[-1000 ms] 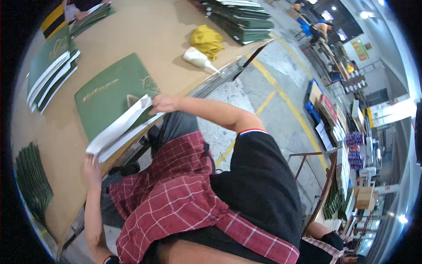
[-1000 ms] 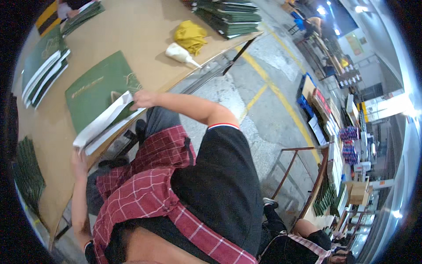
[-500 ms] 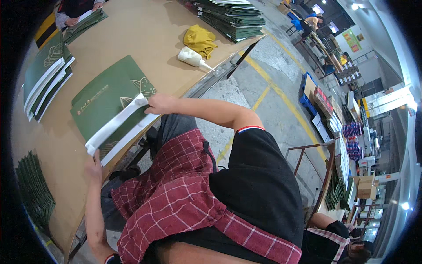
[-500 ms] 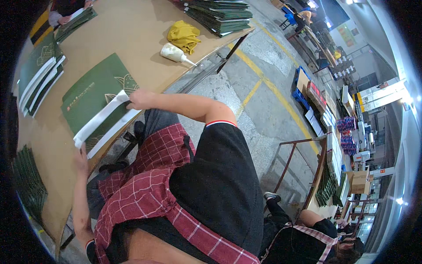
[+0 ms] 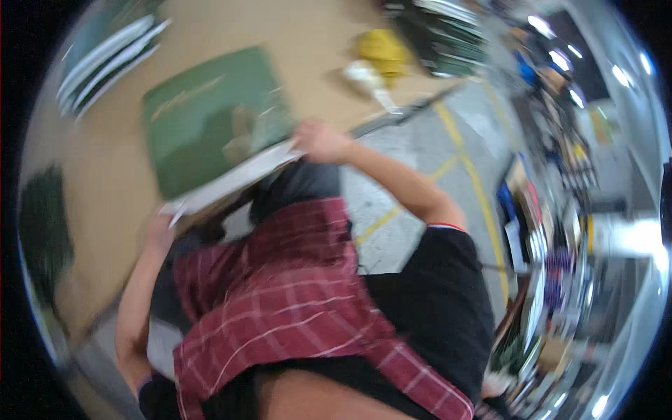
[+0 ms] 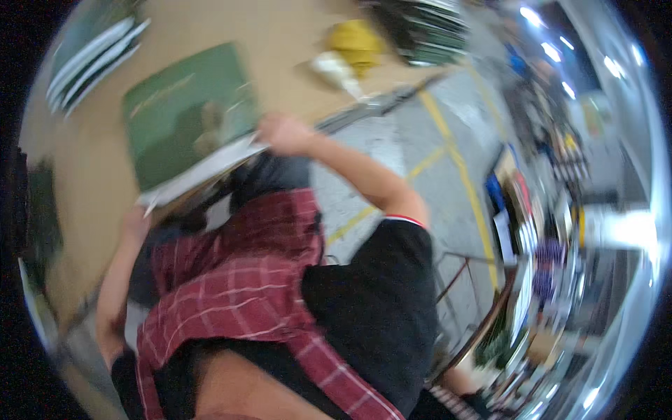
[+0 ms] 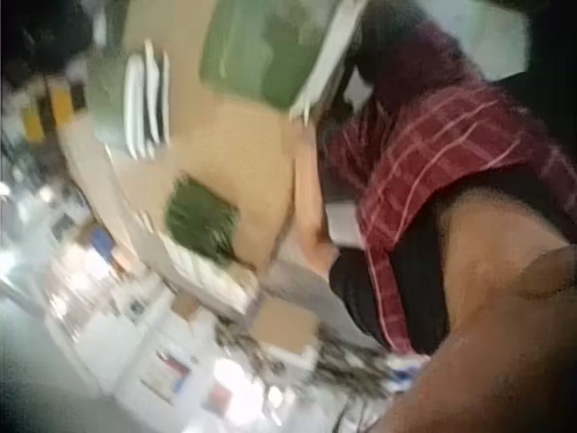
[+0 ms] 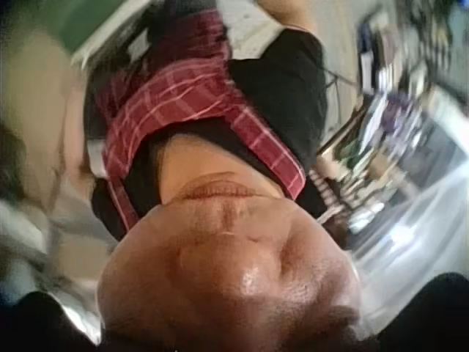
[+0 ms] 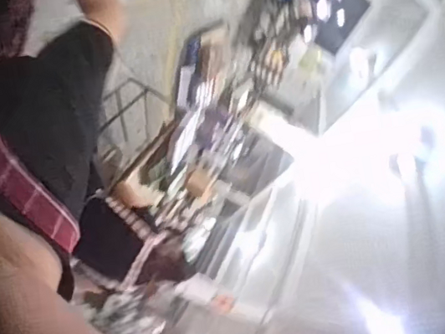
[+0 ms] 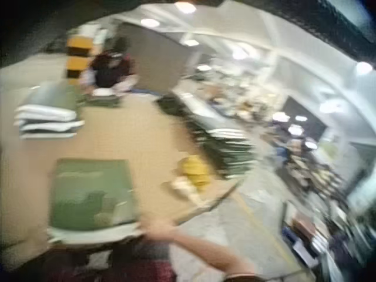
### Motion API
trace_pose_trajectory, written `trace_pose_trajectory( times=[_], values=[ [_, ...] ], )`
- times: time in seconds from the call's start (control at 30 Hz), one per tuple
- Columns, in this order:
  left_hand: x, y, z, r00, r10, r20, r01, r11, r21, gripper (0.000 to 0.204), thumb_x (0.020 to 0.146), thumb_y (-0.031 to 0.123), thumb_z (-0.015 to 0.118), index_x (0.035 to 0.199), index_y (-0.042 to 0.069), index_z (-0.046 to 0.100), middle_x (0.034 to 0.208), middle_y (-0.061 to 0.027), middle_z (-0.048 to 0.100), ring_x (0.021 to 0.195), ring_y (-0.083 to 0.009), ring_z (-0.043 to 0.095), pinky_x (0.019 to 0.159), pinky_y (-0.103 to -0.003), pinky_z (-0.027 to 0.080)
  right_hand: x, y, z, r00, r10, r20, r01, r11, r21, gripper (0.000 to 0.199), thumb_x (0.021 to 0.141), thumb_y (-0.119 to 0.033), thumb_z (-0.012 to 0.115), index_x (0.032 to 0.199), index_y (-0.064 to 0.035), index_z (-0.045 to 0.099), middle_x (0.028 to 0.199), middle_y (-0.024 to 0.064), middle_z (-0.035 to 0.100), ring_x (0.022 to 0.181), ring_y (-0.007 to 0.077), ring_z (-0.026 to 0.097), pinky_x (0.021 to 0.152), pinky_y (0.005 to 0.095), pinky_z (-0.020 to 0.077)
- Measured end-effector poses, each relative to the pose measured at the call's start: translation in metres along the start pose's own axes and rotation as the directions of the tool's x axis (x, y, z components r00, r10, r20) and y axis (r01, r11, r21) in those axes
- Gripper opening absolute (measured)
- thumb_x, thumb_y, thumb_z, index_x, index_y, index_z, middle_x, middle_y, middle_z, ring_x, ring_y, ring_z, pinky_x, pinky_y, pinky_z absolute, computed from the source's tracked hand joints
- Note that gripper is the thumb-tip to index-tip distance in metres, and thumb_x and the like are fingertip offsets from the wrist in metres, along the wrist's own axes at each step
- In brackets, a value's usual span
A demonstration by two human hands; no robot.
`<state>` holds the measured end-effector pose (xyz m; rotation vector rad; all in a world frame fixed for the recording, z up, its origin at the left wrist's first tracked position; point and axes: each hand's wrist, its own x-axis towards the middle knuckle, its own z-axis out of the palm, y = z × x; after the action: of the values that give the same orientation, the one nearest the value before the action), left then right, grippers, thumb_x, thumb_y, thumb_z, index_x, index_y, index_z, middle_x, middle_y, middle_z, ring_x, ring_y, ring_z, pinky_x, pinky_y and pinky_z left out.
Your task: Assembling and gluing paper gift bags or folders at a production table.
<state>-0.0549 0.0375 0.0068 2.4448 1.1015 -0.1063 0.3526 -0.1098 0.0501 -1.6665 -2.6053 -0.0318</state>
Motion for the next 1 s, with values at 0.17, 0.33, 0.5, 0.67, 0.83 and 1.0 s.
trace_pose_trajectory(
  times=[0.17,0.33,0.5,0.67,0.83,1.0],
  values=[
    [0.031,0.028,0.024,0.719,0.532,-0.447,-0.408,0.844,0.349,0.025,0.065,0.007,0.054,0.088,-0.001,0.058,0.089,-0.0124,0.057,0.085,-0.0265,0.054,0.077,-0.035,0.045,0.060,-0.044,-0.103,0.778,0.286,-0.559,-0.126,0.943,0.307,0.021,0.081,-0.008,0.052,0.101,-0.0074,0.058,0.088,0.0131,0.060,0.082,0.0302,0.057,0.072,0.0377,0.0471],
    [0.038,0.056,0.016,0.683,0.484,-0.546,-0.494,0.858,0.142,0.019,0.068,0.007,0.057,0.086,-0.001,0.058,0.085,-0.0118,0.058,0.082,-0.0243,0.055,0.073,-0.033,0.047,0.136,-0.086,-0.081,0.984,-0.045,0.173,-0.056,0.840,0.540,0.023,0.086,-0.014,0.047,0.106,-0.0055,0.055,0.091,0.0180,0.060,0.082,0.0353,0.058,0.073,0.0393,0.0470],
    [0.032,0.055,0.016,0.795,0.329,-0.510,-0.490,0.844,-0.220,0.020,0.071,0.005,0.059,0.090,-0.002,0.058,0.085,-0.0116,0.057,0.081,-0.0252,0.054,0.074,-0.034,0.046,0.189,-0.103,-0.085,0.837,-0.114,0.535,-0.009,0.975,0.222,0.029,0.081,-0.016,0.051,0.108,-0.0058,0.053,0.093,0.0208,0.059,0.084,0.0375,0.057,0.072,0.0423,0.0459],
    [0.031,0.040,0.014,0.659,0.509,-0.554,-0.644,0.762,-0.066,0.019,0.073,0.007,0.054,0.090,-0.001,0.058,0.091,-0.0115,0.056,0.090,-0.0243,0.052,0.078,-0.034,0.043,0.193,-0.091,-0.040,0.805,-0.288,0.518,0.083,0.920,0.383,0.022,0.082,-0.021,0.051,0.097,-0.0047,0.053,0.090,0.0222,0.058,0.087,0.0383,0.054,0.076,0.0449,0.0424],
    [0.033,0.027,-0.023,0.490,0.815,-0.309,-0.752,0.575,0.324,0.024,0.070,0.015,0.056,0.088,0.000,0.056,0.097,-0.0076,0.055,0.102,-0.0217,0.046,0.087,-0.035,0.035,0.202,-0.090,-0.039,0.807,-0.156,0.570,-0.058,0.939,0.339,0.022,0.084,-0.024,0.050,0.092,-0.0037,0.048,0.086,0.0212,0.057,0.083,0.0389,0.054,0.071,0.0450,0.0429],
    [0.033,0.022,0.000,0.336,0.778,-0.531,-0.687,0.588,0.427,0.021,0.074,0.023,0.053,0.083,0.004,0.058,0.094,-0.0053,0.056,0.102,-0.0180,0.046,0.085,-0.035,0.035,0.199,-0.095,-0.029,0.872,-0.240,0.426,0.096,0.938,0.333,0.018,0.084,-0.017,0.048,0.093,-0.0037,0.041,0.079,0.0231,0.056,0.077,0.0402,0.055,0.067,0.0460,0.0437]
  ],
)
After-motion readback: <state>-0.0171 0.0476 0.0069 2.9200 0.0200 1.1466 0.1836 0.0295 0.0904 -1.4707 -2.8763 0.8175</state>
